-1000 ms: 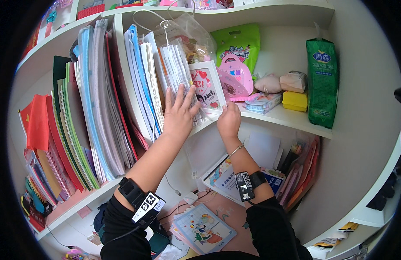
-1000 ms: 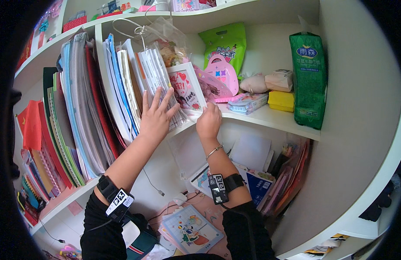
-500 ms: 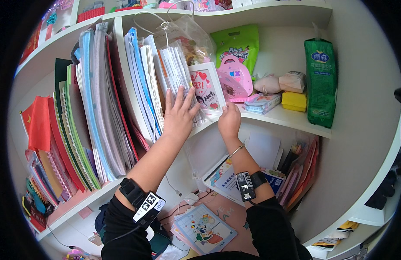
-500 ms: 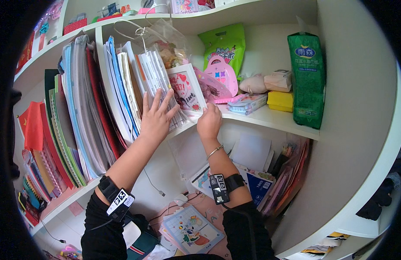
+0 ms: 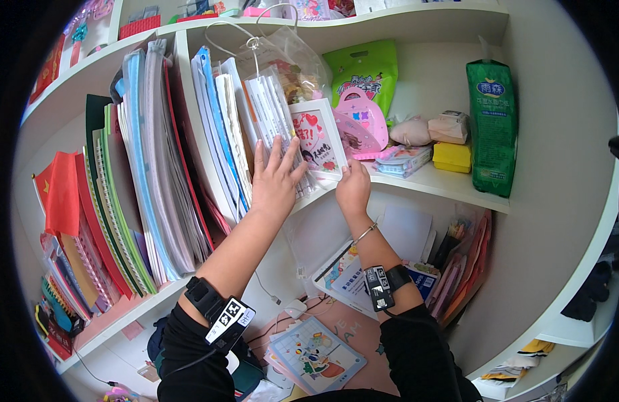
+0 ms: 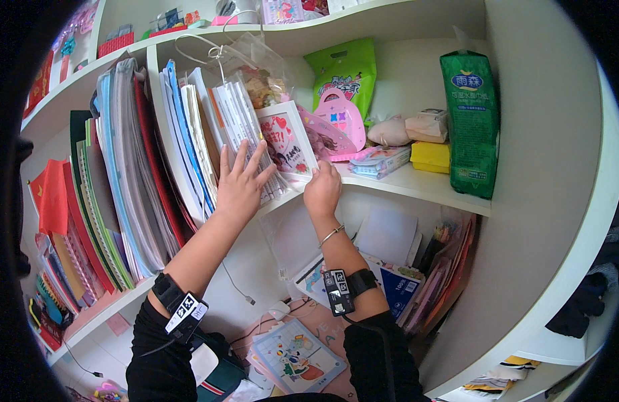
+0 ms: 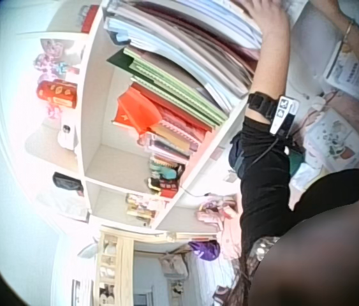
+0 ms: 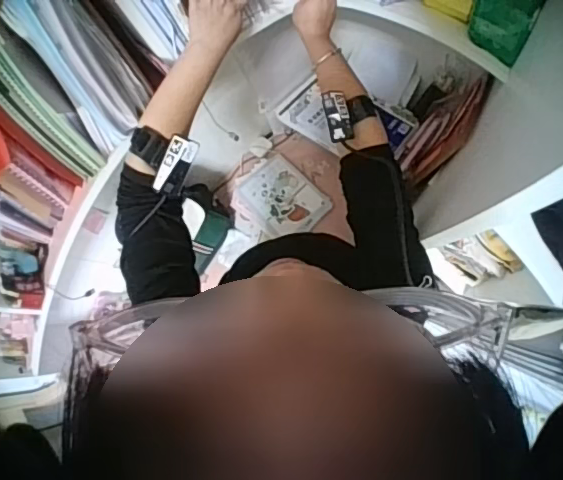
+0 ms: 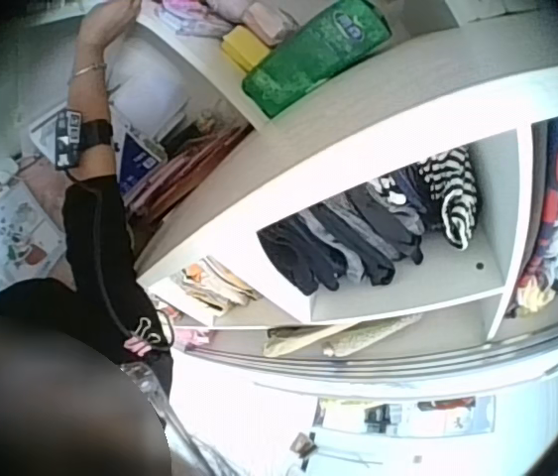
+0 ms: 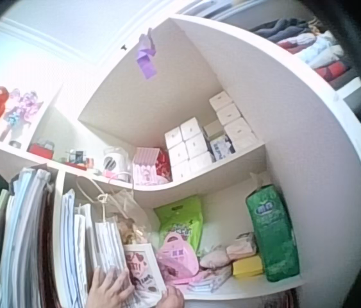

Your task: The person organizes stationery items at a desk. They place a ream of A4 paper on the desk, retrieve a plastic sleeve from a shelf, and arrange several items including a backpack and a pink box on the desk and in a lower shelf.

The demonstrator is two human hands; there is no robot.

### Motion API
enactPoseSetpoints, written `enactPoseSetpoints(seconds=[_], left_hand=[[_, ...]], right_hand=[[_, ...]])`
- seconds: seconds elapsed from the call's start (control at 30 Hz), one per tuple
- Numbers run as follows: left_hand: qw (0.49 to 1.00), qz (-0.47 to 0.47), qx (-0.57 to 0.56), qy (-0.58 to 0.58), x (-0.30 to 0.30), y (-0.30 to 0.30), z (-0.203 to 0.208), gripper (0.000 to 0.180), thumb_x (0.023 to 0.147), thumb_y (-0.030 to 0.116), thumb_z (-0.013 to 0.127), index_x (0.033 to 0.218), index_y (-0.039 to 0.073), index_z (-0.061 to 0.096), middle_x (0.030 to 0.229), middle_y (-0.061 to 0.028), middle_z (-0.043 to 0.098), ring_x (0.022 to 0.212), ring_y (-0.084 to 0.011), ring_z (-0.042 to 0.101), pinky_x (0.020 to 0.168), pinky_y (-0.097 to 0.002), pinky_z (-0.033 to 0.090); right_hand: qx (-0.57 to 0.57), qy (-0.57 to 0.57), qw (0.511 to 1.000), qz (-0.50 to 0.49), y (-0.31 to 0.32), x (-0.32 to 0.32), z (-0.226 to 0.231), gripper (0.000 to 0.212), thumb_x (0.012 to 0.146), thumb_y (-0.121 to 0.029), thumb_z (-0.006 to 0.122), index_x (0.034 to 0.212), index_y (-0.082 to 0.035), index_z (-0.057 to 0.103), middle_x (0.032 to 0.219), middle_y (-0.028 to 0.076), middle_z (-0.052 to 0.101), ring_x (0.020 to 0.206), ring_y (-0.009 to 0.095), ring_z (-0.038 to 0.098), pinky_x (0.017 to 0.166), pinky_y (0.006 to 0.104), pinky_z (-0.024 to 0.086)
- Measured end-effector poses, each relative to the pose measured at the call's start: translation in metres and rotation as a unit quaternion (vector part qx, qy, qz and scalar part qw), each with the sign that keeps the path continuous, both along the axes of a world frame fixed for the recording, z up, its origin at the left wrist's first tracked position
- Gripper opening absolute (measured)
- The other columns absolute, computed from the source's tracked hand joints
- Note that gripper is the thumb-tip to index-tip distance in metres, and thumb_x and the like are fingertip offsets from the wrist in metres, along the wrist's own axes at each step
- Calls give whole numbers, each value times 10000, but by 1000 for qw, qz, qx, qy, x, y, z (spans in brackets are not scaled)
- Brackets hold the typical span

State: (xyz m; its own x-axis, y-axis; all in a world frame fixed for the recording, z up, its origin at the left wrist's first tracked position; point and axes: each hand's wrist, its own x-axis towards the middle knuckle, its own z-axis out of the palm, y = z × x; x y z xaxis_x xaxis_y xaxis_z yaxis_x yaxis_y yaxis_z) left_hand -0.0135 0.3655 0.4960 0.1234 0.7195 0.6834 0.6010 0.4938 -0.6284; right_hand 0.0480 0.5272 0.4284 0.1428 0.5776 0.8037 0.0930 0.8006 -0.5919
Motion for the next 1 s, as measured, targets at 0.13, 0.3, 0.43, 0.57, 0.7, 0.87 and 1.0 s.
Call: enactPoseSetpoints(seconds=[0.13, 0.3, 0.43, 0.57, 0.7, 0.87, 1.0], left_hand=[[1000, -8, 6, 2, 0, 0, -1, 402, 792, 199, 488, 1182, 290, 528, 1434, -32, 212, 1322, -292, 174, 1046, -564, 41], [1000, -8, 9, 6, -1, 0, -1, 401, 791, 198, 489, 1179, 291, 531, 1434, -31, 212, 1322, -291, 173, 1046, -565, 43], [1000, -14, 9, 5, -1, 0, -1, 400, 788, 194, 490, 1174, 285, 535, 1429, -36, 225, 1317, -295, 187, 1045, -567, 49], [1000, -17, 9, 4, 0, -1, -1, 399, 784, 187, 490, 1170, 279, 539, 1422, -42, 239, 1312, -297, 201, 1044, -568, 54], [1000, -22, 10, 4, 0, -1, 0, 401, 784, 179, 487, 1169, 276, 539, 1422, -44, 239, 1311, -297, 203, 1044, -568, 57], [1000, -23, 10, 1, 0, 0, -1, 402, 783, 174, 486, 1168, 274, 540, 1422, -42, 240, 1309, -295, 206, 1044, -567, 58], [999, -32, 14, 1, -1, 0, -1, 396, 780, 174, 484, 1158, 271, 548, 1418, -43, 249, 1307, -296, 212, 1046, -564, 64]], right_hand=[[-2, 3, 1000, 1, 0, 0, 0, 177, 773, -39, 543, 945, 3, 545, 891, 179, 565, 860, 359, 527, 753, 442, 405], [-5, 3, 1000, -3, 1, -1, 0, 177, 773, -42, 542, 945, 1, 547, 892, 177, 566, 864, 359, 526, 757, 443, 402], [-10, 2, 1000, -1, 1, -1, 0, 176, 773, -43, 542, 944, -2, 547, 891, 175, 565, 863, 359, 525, 756, 444, 399], [-6, 3, 1000, -7, 1, -1, 0, 173, 772, -44, 541, 941, -4, 546, 883, 174, 564, 855, 360, 524, 749, 447, 399], [-4, 7, 1000, -6, 0, -1, 0, 176, 771, -45, 543, 943, -9, 546, 875, 173, 564, 851, 362, 524, 745, 448, 399], [9, 11, 1000, -4, -4, -2, 1, 157, 786, -32, 531, 933, 19, 554, 862, 194, 571, 829, 374, 528, 732, 434, 412], [25, -8, 999, 20, -11, -7, 1, 176, 776, -42, 546, 948, -4, 553, 864, 183, 566, 831, 370, 529, 728, 441, 412]])
